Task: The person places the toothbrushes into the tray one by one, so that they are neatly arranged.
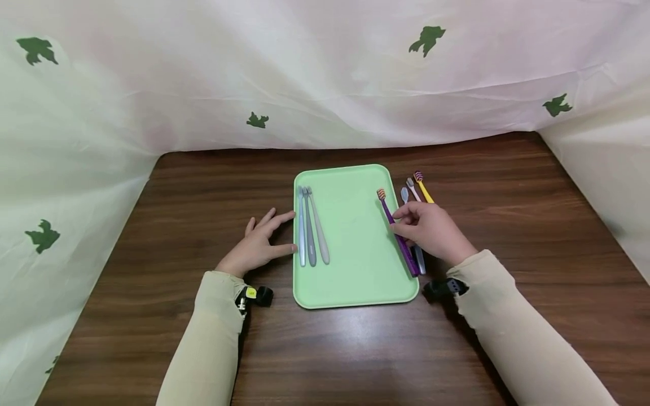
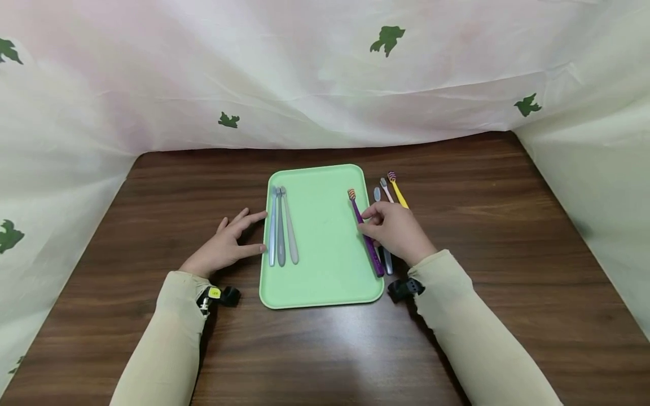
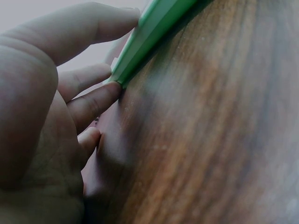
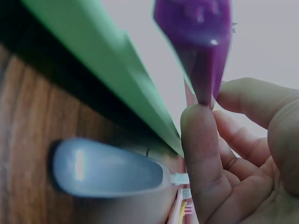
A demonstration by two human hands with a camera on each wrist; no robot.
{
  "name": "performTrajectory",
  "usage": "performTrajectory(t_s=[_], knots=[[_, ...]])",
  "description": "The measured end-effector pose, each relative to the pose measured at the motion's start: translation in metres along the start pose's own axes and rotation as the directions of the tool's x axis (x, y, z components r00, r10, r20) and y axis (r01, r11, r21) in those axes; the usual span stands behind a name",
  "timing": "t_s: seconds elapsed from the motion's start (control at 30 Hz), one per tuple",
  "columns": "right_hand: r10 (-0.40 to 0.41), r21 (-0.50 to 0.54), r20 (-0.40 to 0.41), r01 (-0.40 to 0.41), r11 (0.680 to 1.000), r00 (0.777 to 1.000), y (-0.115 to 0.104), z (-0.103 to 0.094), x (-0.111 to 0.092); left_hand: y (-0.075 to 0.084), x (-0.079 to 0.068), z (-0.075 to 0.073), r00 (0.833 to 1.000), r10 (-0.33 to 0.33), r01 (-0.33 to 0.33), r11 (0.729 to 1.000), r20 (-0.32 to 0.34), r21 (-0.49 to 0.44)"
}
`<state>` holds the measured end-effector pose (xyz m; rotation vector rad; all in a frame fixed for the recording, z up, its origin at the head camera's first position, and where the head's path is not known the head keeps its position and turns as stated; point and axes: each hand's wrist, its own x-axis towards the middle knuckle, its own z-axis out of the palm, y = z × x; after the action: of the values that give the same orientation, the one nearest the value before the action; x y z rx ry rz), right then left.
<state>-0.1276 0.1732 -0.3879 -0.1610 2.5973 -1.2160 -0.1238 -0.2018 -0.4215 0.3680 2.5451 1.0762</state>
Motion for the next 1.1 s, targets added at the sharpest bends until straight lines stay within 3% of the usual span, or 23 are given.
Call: performTrajectory(t_s=[0.43, 1.1], knots=[[-0.085, -0.058, 0.061, 0.088, 0.994, 0.995, -0.020, 0.022, 0.016, -0.003, -0.002, -0.002, 1.000, -0.003, 0.003, 1.000, -0.007, 0.001], [-0.070, -0.018, 0.146, 0.073, 0.997, 0.987, -0.054, 0.045, 0.044, 0.000, 0.001, -0.001, 1.000, 0.000, 0.000, 1.000, -0.004, 0.002]])
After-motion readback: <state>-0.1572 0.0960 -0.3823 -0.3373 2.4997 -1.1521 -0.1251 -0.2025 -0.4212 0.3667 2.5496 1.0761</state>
